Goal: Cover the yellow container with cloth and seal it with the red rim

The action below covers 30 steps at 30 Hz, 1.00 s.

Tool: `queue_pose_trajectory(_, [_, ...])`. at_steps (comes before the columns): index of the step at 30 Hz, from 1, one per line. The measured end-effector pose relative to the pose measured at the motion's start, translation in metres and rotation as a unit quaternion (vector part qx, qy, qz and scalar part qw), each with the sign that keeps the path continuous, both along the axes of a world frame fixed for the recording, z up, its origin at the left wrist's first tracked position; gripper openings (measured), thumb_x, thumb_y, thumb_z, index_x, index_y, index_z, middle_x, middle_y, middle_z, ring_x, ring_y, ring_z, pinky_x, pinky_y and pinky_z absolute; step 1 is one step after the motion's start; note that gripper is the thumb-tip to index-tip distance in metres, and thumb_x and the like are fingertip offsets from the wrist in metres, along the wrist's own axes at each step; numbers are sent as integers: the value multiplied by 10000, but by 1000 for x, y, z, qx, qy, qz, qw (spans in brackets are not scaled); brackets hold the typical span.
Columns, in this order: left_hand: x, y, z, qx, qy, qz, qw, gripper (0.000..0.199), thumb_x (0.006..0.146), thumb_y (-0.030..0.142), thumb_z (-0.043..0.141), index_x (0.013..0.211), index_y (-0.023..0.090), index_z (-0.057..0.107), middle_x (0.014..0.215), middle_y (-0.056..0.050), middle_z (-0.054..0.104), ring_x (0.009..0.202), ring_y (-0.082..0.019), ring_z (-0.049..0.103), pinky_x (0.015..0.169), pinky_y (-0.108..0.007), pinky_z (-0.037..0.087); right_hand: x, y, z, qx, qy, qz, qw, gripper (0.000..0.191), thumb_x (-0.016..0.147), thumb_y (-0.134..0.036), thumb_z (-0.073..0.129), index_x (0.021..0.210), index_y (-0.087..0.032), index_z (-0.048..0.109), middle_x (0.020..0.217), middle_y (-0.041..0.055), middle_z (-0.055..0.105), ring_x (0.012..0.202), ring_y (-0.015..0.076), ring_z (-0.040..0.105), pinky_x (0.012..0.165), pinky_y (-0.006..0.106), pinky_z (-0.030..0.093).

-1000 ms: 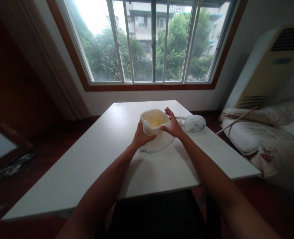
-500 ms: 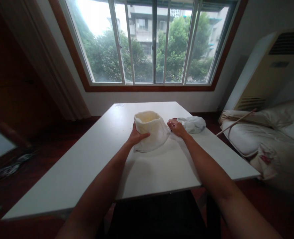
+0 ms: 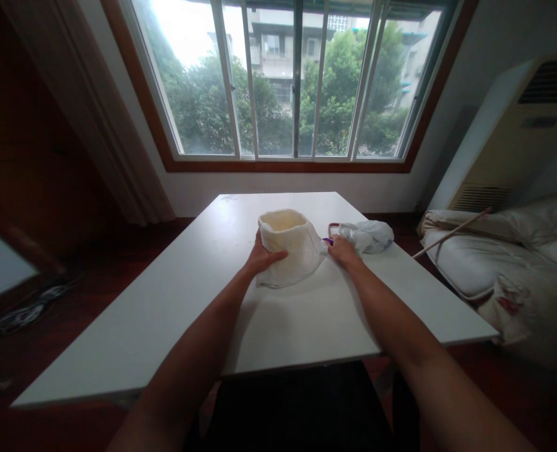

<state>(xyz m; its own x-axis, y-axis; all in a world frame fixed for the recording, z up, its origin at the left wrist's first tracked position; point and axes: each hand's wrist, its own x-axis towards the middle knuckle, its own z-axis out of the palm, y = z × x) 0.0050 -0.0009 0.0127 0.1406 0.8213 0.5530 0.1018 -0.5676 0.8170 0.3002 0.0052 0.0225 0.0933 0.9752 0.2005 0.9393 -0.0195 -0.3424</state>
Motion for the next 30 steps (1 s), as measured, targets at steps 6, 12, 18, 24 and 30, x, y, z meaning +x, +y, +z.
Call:
queue_pose_trajectory(6, [1, -1, 1, -13, -11, -6, 1000, 1128, 540, 419, 915, 1438, 201, 268, 1360, -162, 483, 1246, -332, 512, 1043, -535, 467, -2, -2, 6, -8, -6, -21, 1000, 445, 974, -440, 443, 1165, -122, 689, 1181, 186, 692, 1062, 269, 658, 867, 321, 465])
queue_pose_trajectory(12, [1, -1, 0, -16, -28, -24, 999, 1134, 541, 405, 920, 1445, 222, 260, 1364, -158, 488, 1243, -337, 515, 1034, -537, 478, -6, -2, 13, -5, -23, -37, 999, 390, 981, -320, 389, 1096, -169, 729, 1150, 147, 719, 1042, 249, 671, 843, 290, 467])
queue_pose_trajectory(18, [1, -1, 0, -15, -19, -23, 999, 1147, 538, 423, 919, 1448, 212, 254, 1370, -173, 487, 1248, -350, 515, 1041, -546, 471, -9, -4, 13, -18, -46, 33, 998, 272, 848, -295, 572, 1022, -217, 766, 1081, 95, 752, 1002, 241, 685, 810, 277, 469])
queue_pose_trajectory(24, [-1, -2, 2, -13, -5, -18, 1000, 1142, 539, 431, 918, 1447, 198, 266, 1371, -184, 490, 1246, -356, 518, 1041, -541, 468, -12, -7, 13, -52, -79, 70, 993, 202, 754, -288, 662, 879, -182, 781, 975, 121, 766, 926, 232, 693, 775, 263, 482])
queue_pose_trajectory(30, [-5, -2, 1, -44, 4, -45, 998, 1150, 540, 403, 918, 1461, 200, 260, 1332, -170, 531, 1223, -346, 539, 1005, -535, 494, -12, -8, 14, -32, -66, 58, 996, 213, 729, -338, 669, 804, -171, 778, 946, 150, 764, 874, 246, 699, 738, 277, 479])
